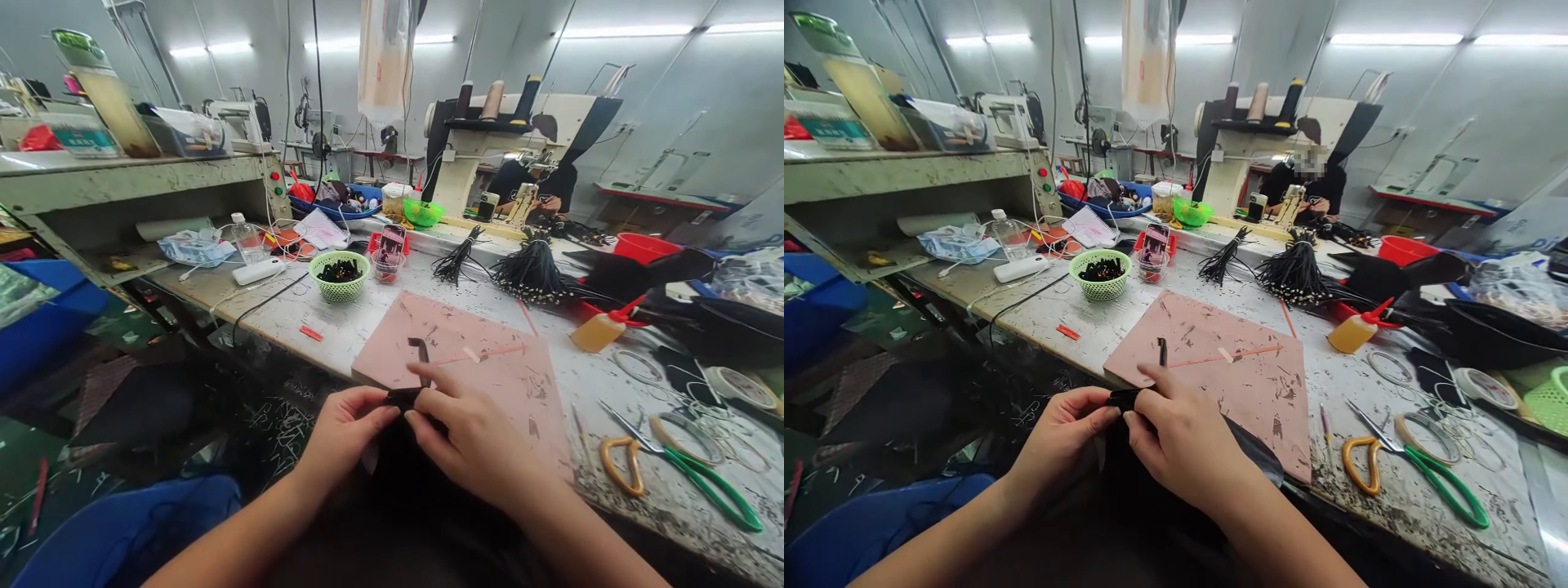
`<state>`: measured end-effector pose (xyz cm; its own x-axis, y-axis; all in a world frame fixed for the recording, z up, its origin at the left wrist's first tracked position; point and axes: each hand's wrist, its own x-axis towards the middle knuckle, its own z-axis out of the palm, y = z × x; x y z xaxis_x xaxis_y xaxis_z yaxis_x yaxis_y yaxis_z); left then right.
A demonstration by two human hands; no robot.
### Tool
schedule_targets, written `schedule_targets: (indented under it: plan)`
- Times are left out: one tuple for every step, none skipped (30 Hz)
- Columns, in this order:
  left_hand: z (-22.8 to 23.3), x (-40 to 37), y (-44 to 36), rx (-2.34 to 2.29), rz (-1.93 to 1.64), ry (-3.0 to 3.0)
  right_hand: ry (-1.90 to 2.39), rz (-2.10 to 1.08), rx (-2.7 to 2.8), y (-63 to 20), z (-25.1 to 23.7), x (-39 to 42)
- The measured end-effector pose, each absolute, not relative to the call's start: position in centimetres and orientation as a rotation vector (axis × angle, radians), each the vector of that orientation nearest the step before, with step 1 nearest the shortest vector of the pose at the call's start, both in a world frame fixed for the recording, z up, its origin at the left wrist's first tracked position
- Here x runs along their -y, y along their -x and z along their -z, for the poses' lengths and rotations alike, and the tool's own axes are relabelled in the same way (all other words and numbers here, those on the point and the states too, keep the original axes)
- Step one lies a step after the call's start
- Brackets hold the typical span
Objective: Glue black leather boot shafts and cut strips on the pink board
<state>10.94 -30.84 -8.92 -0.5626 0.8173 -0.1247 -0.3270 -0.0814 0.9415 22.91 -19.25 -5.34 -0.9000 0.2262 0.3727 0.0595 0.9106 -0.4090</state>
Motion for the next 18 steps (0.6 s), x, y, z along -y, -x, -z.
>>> schedule_targets:
  plan:
    - [9.0,30.7,-10.9,-1.34,-1.782,-0.557,0.224,-0.524,2.589,-22.8,5.7,19.3]
    - [9.1,30.6,-10.9,-1.318,-1.798,-0.547,0.232,-0.497,2.526,-22.7,6.0,19.3]
    - [9.2,30.5,-10.8,-1.3,-1.805,-0.544,0.233,-0.475,2.468,-22.6,6.4,19.4]
    - [9.2,30.5,-10.8,-1.284,-1.805,-0.549,0.221,-0.467,2.422,-22.4,6.6,19.5]
    - [9.3,30.4,-10.8,-1.268,-1.798,-0.56,0.198,-0.477,2.389,-22.3,6.8,19.6]
    - [9.3,30.4,-10.8,-1.252,-1.788,-0.578,0.167,-0.51,2.369,-22.2,6.9,19.7]
    - [9.3,30.5,-10.8,-1.241,-1.778,-0.599,0.131,-0.563,2.359,-22.0,6.9,19.7]
    - [9.3,30.5,-10.8,-1.237,-1.769,-0.616,0.098,-0.629,2.356,-21.9,6.8,19.7]
    - [9.3,30.5,-10.8,-1.245,-1.765,-0.624,0.074,-0.698,2.36,-21.8,6.8,19.7]
    - [9.3,30.6,-10.7,-1.264,-1.764,-0.624,0.061,-0.758,2.366,-21.8,6.7,19.6]
    - [9.3,30.6,-10.7,-1.292,-1.763,-0.617,0.063,-0.801,2.37,-21.7,6.6,19.6]
    - [9.4,30.6,-10.7,-1.324,-1.762,-0.606,0.072,-0.826,2.376,-21.7,6.5,19.5]
    - [9.4,30.7,-10.6,-1.353,-1.76,-0.593,0.083,-0.838,2.383,-21.7,6.4,19.5]
    - [9.4,30.7,-10.6,-1.375,-1.759,-0.582,0.09,-0.841,2.39,-21.7,6.4,19.4]
    - [9.4,30.6,-10.6,-1.391,-1.757,-0.575,0.093,-0.839,2.396,-21.7,6.4,19.4]
    - [9.4,30.6,-10.5,-1.401,-1.756,-0.571,0.095,-0.833,2.401,-21.8,6.4,19.4]
    - [9.3,30.6,-10.5,-1.409,-1.757,-0.569,0.097,-0.826,2.405,-21.8,6.4,19.4]
    - [9.3,30.6,-10.5,-1.413,-1.757,-0.57,0.1,-0.815,2.406,-21.7,6.5,19.4]
